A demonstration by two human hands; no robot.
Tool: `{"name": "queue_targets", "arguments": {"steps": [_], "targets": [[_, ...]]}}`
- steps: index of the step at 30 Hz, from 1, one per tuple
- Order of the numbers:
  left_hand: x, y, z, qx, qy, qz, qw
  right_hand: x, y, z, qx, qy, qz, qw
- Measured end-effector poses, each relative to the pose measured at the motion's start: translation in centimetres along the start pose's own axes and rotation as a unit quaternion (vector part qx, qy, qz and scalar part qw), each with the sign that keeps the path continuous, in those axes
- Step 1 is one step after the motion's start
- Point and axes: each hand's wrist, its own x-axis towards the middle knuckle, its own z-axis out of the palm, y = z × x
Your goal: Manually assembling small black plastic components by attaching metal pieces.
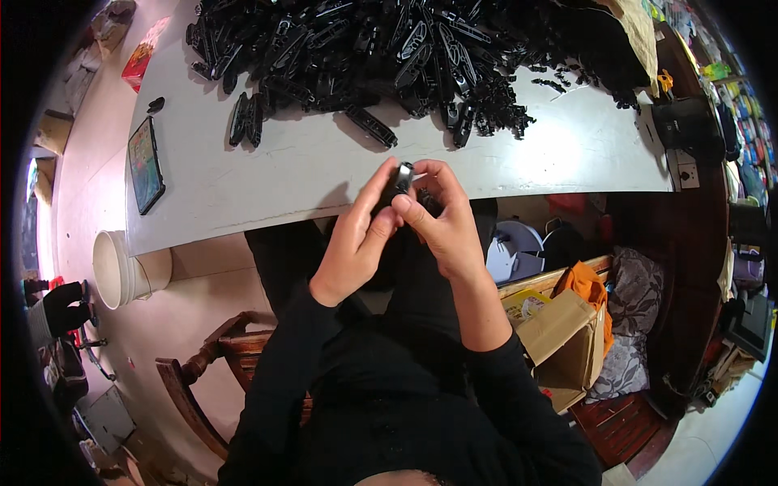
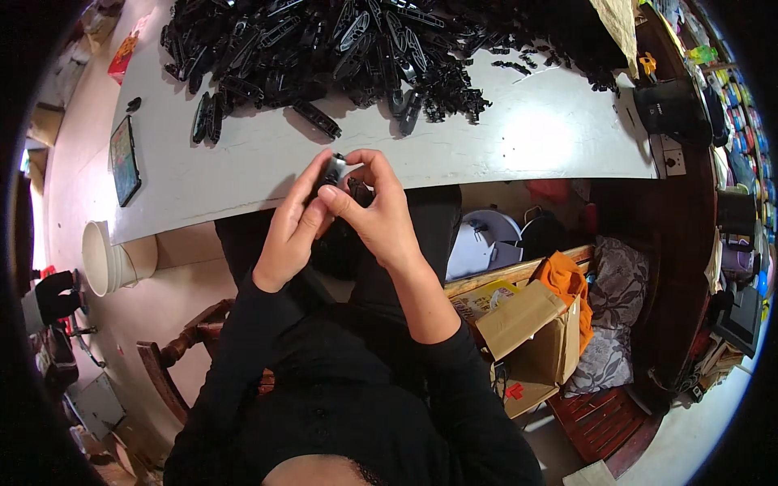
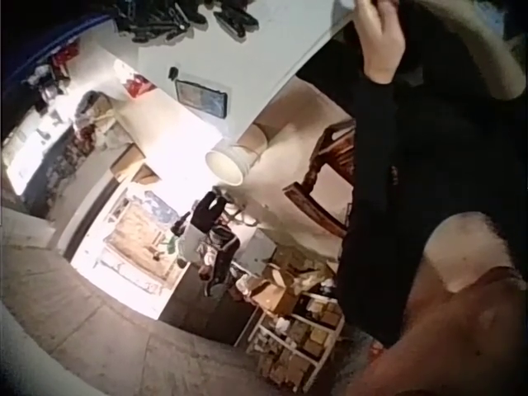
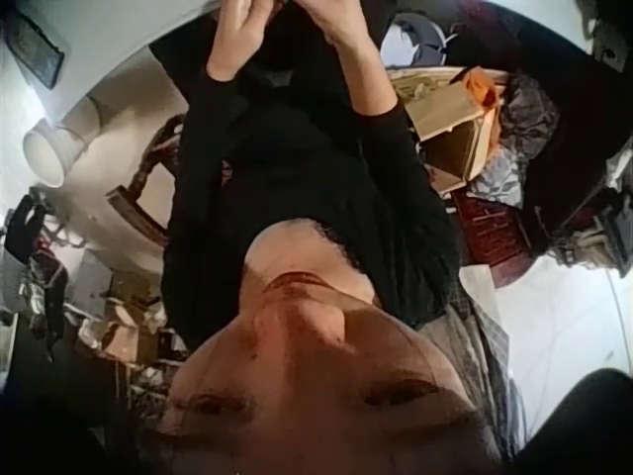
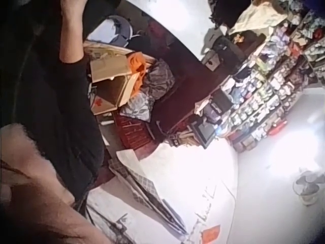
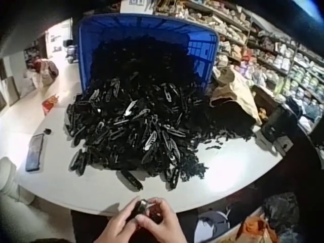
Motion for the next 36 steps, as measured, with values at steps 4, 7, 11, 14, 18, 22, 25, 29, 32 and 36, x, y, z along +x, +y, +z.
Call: {"name": "queue_targets", "arguments": {"steps": [4,7,11,14,18,22,25,29,32,36], "targets": [[-0.2,-0.3,0.7,0.021,-0.033,0.005,0.999,0.1,-0.2,-1.8,-0.007,-0.099,0.063,0.993],[0.4,-0.5,0.9,-0.003,-0.035,-0.032,0.999,0.0,-0.1,-2.6,0.06,-0.092,0.095,0.989],[3.6,0.1,-0.4,0.437,0.044,0.189,0.878,2.1,0.6,-5.8,0.165,0.08,0.036,0.982],[4.9,0.0,-1.8,0.547,0.092,0.174,0.814,4.9,-0.9,-8.3,0.065,0.071,0.002,0.995],[5.7,-0.2,-2.1,0.605,0.108,0.129,0.778,7.5,-2.0,-9.3,-0.273,0.092,-0.077,0.954],[5.5,-0.2,-2.6,0.624,0.139,0.087,0.764,8.9,-1.7,-9.7,-0.593,0.087,-0.2,0.775],[4.8,-0.7,-3.0,0.465,0.188,0.109,0.858,8.3,-2.4,-9.3,-0.659,0.034,-0.171,0.732],[3.4,-0.6,-3.1,0.175,0.151,0.049,0.972,7.5,-2.4,-9.7,-0.608,0.019,-0.156,0.778],[2.6,0.8,-2.3,-0.091,0.078,-0.069,0.99,7.4,-2.1,-10.2,-0.558,0.057,-0.187,0.807],[1.9,0.4,-2.0,-0.183,0.042,-0.075,0.979,6.9,-2.7,-9.4,-0.55,-0.013,-0.198,0.811]]}}
